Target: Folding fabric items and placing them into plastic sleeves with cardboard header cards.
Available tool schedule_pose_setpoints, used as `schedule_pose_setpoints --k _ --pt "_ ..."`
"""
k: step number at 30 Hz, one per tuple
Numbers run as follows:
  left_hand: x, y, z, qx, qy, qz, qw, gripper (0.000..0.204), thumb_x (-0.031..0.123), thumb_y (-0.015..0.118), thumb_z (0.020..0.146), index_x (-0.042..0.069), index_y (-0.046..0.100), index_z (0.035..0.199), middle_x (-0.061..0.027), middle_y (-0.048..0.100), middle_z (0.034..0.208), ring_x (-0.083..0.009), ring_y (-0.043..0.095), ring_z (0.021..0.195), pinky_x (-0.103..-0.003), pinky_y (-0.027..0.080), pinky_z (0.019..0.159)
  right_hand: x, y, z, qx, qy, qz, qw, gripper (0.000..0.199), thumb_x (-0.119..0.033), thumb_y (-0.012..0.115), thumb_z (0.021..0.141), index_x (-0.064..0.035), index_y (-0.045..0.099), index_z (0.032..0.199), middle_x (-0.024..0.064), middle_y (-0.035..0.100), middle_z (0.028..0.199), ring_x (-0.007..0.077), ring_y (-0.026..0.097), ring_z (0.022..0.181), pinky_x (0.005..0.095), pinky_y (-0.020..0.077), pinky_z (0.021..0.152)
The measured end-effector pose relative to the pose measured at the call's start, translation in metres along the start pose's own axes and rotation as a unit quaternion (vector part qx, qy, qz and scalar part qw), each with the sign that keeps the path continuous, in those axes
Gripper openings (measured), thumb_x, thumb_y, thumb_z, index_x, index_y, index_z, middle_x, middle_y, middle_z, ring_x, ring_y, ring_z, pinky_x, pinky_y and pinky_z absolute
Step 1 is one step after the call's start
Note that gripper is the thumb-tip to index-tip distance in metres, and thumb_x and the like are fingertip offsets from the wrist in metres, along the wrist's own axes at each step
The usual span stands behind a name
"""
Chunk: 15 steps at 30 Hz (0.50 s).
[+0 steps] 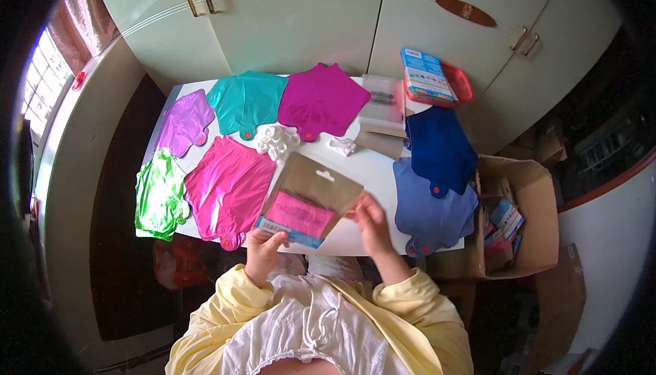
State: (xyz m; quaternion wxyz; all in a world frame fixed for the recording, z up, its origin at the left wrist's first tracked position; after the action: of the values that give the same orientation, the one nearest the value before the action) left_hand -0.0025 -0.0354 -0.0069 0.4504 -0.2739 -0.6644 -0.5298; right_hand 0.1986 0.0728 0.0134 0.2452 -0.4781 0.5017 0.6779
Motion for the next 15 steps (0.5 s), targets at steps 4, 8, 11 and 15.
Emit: schedule_pose_setpoints --k 4,8,11,15 --pt "0.007 -0.020 -0.006 -0.030 0.003 0.098 0.995 0.008 0.007 0.069 0.080 -0.001 0.068 0.081 -0.0015 0.066 0.068 -0.0046 0.056 0.056 -0.019 0.043 0.051 -0.056 -0.002 0.023 -0.081 0.059 -0.116 0.988 0.040 -0.030 0.053 0.092 0.0011 0.054 0.117 0.0069 0.061 0.107 0.0095 0.055 0.093 0.0242 0.0432 0.080" --pt "0.010 -0.027 -0.007 -0.055 0.000 0.138 0.989 0.009 0.008 0.069 0.080 0.000 0.069 0.083 -0.0013 0.066 0.070 -0.0036 0.056 0.056 -0.019 0.043 0.051 -0.071 0.008 0.036 -0.109 0.053 -0.201 0.972 0.024 -0.019 0.063 0.086 0.0018 0.067 0.097 0.0001 0.065 0.078 0.0052 0.052 0.067 0.0197 0.0421 0.061" --pt "0.015 -0.027 -0.007 -0.061 0.004 0.147 0.987 0.009 0.008 0.070 0.079 0.001 0.069 0.084 -0.0004 0.066 0.069 -0.0033 0.054 0.056 -0.019 0.042 0.051 -0.075 0.008 0.041 -0.110 0.104 -0.222 0.963 0.014 -0.010 0.065 0.083 0.0012 0.068 0.090 0.0023 0.065 0.075 0.0065 0.054 0.067 0.0202 0.0432 0.060" --pt "0.017 -0.029 -0.007 -0.073 0.001 0.147 0.986 0.009 0.008 0.071 0.078 0.000 0.069 0.084 0.0008 0.065 0.069 -0.0028 0.052 0.057 -0.019 0.041 0.051 -0.074 0.006 0.043 -0.126 0.145 -0.194 0.962 0.012 -0.009 0.068 0.080 0.0012 0.068 0.086 0.0047 0.065 0.073 0.0086 0.057 0.063 0.0217 0.0453 0.058"
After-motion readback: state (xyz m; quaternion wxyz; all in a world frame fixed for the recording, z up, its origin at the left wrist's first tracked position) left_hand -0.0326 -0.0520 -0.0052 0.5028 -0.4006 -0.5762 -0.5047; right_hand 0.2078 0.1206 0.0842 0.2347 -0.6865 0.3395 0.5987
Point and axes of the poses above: each hand's wrist, its own z-axis towards the middle knuckle, its own y-axis out of the palm, x = y × z, the point moved 1 cm from there along z, towards the middle knuckle
